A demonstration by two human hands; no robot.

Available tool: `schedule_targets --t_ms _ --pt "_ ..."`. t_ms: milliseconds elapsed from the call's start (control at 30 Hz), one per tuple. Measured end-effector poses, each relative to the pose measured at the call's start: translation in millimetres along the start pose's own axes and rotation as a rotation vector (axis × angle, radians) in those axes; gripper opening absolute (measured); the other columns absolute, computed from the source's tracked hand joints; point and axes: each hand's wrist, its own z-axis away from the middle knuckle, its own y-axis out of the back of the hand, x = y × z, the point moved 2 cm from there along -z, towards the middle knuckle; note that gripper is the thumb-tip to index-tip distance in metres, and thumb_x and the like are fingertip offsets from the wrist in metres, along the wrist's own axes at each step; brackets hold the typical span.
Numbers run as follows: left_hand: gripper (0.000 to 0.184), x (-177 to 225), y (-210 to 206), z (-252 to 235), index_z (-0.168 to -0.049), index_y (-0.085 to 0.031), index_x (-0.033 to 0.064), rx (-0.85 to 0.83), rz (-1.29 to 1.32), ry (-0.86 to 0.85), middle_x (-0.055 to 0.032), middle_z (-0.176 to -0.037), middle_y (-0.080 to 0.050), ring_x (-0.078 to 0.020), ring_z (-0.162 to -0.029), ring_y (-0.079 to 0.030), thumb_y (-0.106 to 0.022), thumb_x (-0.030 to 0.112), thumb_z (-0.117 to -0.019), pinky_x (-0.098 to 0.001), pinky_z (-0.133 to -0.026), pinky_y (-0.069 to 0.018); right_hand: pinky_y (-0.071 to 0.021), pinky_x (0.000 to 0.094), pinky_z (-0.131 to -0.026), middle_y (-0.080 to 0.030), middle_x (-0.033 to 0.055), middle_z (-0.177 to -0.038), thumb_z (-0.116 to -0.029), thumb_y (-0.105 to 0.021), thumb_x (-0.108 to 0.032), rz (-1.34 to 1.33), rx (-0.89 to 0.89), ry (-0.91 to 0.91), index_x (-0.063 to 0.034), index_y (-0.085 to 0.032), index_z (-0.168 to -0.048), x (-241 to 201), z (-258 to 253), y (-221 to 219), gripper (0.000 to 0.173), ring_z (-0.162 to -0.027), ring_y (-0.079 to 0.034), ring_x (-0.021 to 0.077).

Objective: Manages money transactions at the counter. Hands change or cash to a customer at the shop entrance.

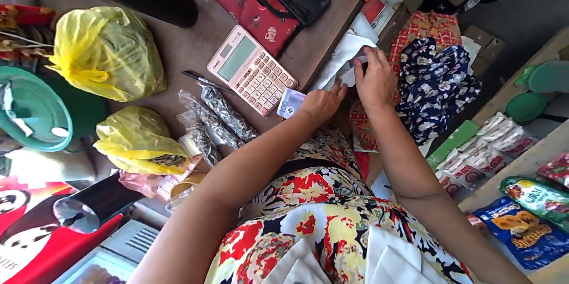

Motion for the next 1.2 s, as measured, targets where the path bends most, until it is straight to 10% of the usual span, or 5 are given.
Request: schedule_targets --t_ms 267,567,1200 --pt "0.06 -10.3 5.1 -2.1 -0.162 -0.03 0.014 -0.1 0.098 0.127 -0.0256 -0.144 -0.054 -0.0472 -0.095 -0.069 -0.042 0.0 -0.1049 -0.0577 -0.075 -0.0554 -0.0505 0.065 -0.074 -0.069 0.0216 -0.121 -0.1027 -0.058 -0.029 0.209 -0.163 -0.119 -0.0007 -0.07 -0.116 -11.8 -8.8 2.7 0.033 -0.098 -0.069 0.0448" --pt "0.066 -15.3 7.9 0.9 -0.163 -0.029 0.0177 -0.112 0.128 0.098 -0.0251 -0.139 -0.057 -0.046 -0.097 -0.068 -0.046 -0.002 -0.1027 -0.0576 -0.076 -0.0553 -0.0533 0.0602 -0.069 -0.066 0.0225 -0.12 -0.1007 -0.063 -0.027 0.136 0.01 -0.093 -0.0015 -0.068 -0.122 1.5 -4.1 -10.9 0.033 -0.09 -0.07 0.0416" --pt "0.055 -16.1 9.7 3.9 -0.155 -0.042 0.0105 -0.108 0.146 0.146 -0.0246 -0.154 -0.044 -0.0466 -0.097 -0.069 -0.049 -0.001 -0.1014 -0.0583 -0.077 -0.0565 -0.0549 0.0569 -0.068 -0.066 0.0188 -0.122 -0.0996 -0.063 -0.023 0.057 0.112 -0.12 -0.0022 -0.067 -0.117 -8.4 1.5 -19.7 0.027 -0.091 -0.071 0.0386"
